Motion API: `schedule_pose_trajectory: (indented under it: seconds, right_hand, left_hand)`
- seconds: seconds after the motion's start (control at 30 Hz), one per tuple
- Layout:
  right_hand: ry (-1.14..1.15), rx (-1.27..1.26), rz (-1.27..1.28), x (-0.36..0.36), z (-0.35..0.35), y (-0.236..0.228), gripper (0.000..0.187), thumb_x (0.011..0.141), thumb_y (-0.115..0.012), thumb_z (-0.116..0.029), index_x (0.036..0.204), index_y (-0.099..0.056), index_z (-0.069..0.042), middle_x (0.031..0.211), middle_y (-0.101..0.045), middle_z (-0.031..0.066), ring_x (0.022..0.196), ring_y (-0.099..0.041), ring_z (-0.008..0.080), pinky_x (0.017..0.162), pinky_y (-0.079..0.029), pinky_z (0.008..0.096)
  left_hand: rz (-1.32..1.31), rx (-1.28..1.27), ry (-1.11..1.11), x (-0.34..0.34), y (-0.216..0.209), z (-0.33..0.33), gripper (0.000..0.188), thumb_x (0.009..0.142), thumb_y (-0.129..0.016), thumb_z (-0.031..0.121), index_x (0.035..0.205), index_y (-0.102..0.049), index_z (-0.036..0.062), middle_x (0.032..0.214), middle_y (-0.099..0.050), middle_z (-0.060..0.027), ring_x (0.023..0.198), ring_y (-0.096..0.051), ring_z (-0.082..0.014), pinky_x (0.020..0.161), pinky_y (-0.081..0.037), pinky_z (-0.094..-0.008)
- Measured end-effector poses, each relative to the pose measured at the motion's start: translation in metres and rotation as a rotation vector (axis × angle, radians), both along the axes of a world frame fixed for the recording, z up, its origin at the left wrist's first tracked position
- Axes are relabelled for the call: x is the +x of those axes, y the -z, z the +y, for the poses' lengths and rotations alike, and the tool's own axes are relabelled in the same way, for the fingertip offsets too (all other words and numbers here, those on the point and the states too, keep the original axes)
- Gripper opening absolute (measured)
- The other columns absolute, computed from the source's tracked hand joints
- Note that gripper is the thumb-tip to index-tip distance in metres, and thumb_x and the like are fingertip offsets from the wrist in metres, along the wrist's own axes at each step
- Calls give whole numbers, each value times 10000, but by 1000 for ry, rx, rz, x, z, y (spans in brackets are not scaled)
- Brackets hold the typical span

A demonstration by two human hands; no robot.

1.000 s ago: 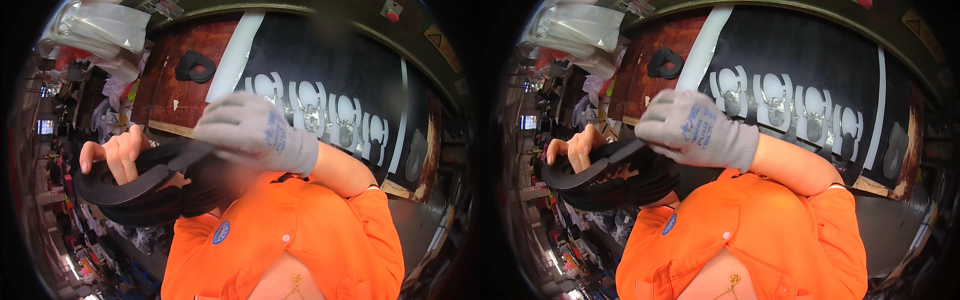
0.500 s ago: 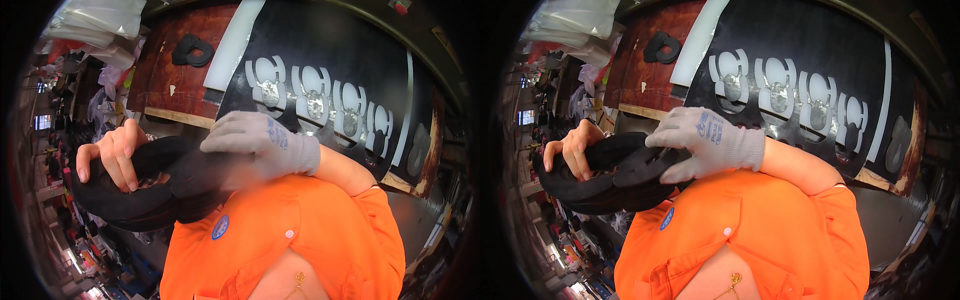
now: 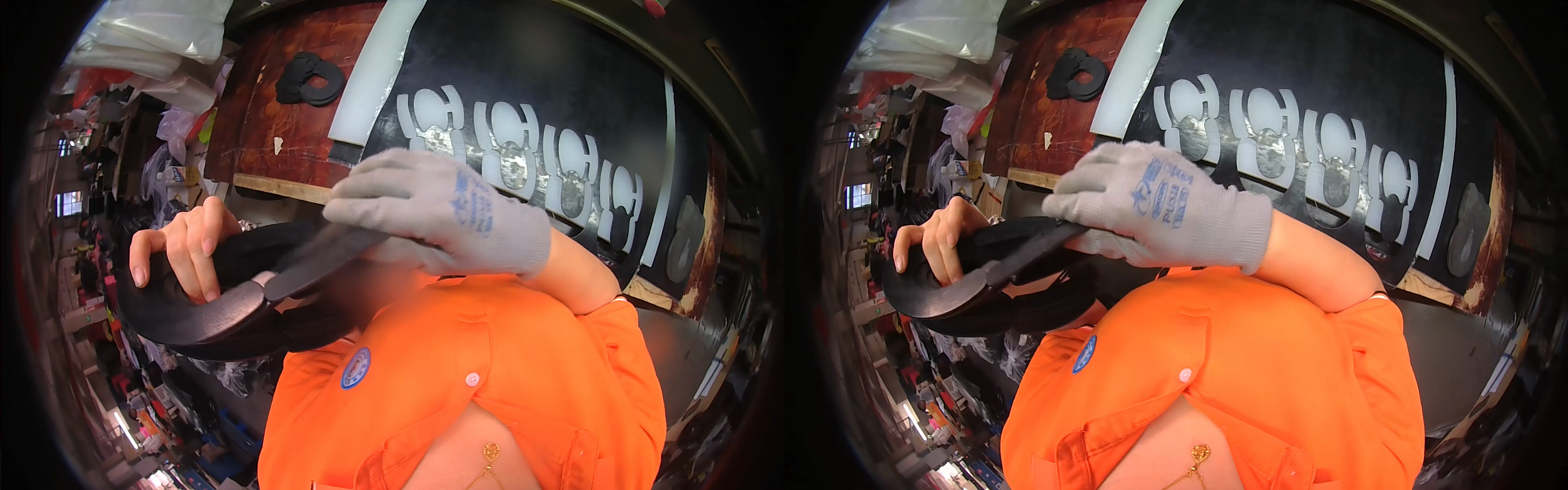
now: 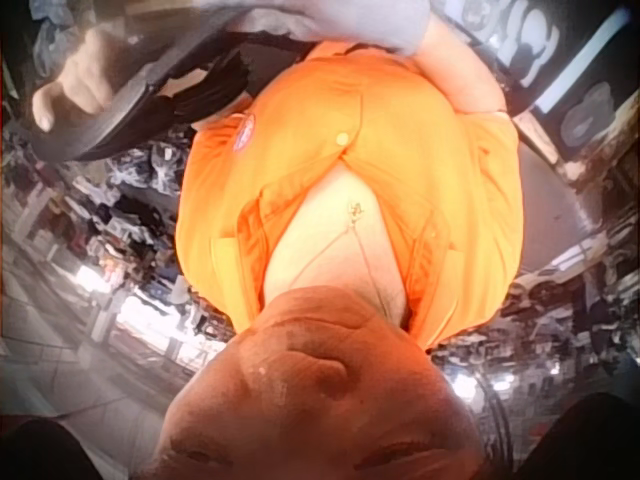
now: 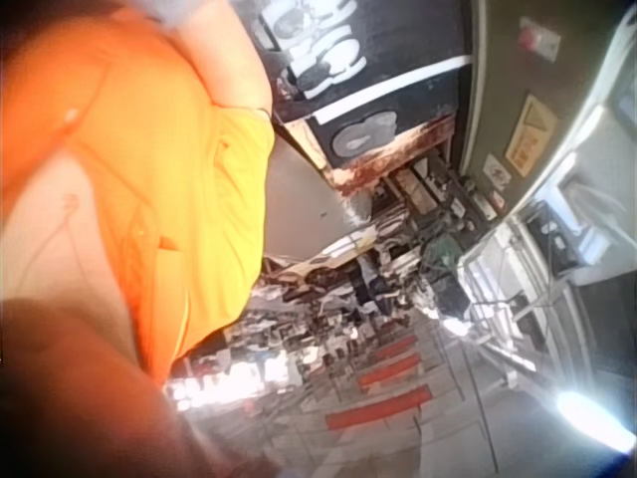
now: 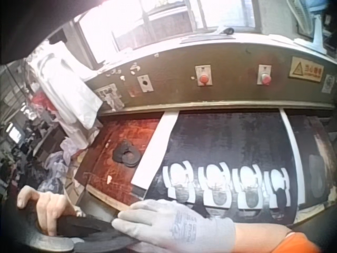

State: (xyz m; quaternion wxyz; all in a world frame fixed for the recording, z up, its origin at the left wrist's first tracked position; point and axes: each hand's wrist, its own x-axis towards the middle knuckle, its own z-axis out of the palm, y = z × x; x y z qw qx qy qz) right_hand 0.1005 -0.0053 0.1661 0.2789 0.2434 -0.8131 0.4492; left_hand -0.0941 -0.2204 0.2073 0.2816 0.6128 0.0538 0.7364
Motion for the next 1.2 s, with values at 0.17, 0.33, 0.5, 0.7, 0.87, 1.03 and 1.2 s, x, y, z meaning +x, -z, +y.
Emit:
schedule_pose_trajectory:
  seconds: [0.17,0.33,0.5,0.7,0.87,1.03,1.2]
  right_hand:
    - [237,74,188,-13,19,-20,353,846,-716,-181,1165,-679,-36,1068,-691,122,1009,-662,329,849,-537,399]
    - [343,89,280,-23,14,-7,320,823,-755,-243,1076,-690,-57,994,-708,83,942,-679,287,780,-549,383]
    - [76,-153,-16,-25,16,22,333,782,-791,-110,1078,-684,-1,996,-698,136,904,-681,302,777,-535,361]
    - [87,-492,-601,-21,37,47,246,880,-709,-119,1088,-695,12,939,-708,124,787,-666,187,721,-519,298]
    - [340,-477,-564,-37,42,51,209,898,-683,-102,1067,-700,19,891,-707,122,685,-649,135,649,-509,273]
    - [247,-202,-190,-74,21,49,676,709,-854,-344,1236,-607,2,1139,-659,173,1050,-640,365,929,-513,427]
    - [325,-145,-220,-113,-9,58,665,626,-874,-345,1162,-613,-51,1053,-605,126,1039,-589,334,907,-489,448]
  left_hand:
    - [-192,-43,-143,10,9,-5,207,965,-614,87,1150,-578,175,616,-612,80,533,-524,-46,881,-350,-293]
    - [-283,-81,-191,10,8,0,139,982,-612,181,1097,-543,145,601,-515,108,554,-468,-47,878,-344,-299]
    - [-303,-229,-226,2,7,-2,317,963,-656,336,1046,-486,82,631,-420,83,598,-449,-80,916,-327,-368]
    - [-80,-344,-460,-27,21,-2,471,855,-812,338,1158,-520,128,646,-499,88,587,-479,-70,834,-290,-341]
    - [-71,-478,-644,-59,35,0,380,907,-762,305,1130,-515,120,598,-521,72,480,-461,-78,775,-362,-379]
    - [-3,-467,-572,-91,49,8,434,865,-804,335,1158,-539,154,639,-520,90,580,-483,-76,813,-324,-356]
    - [-67,-453,-574,-101,59,15,159,981,-602,266,1064,-515,162,609,-485,40,532,-448,-116,768,-317,-406]
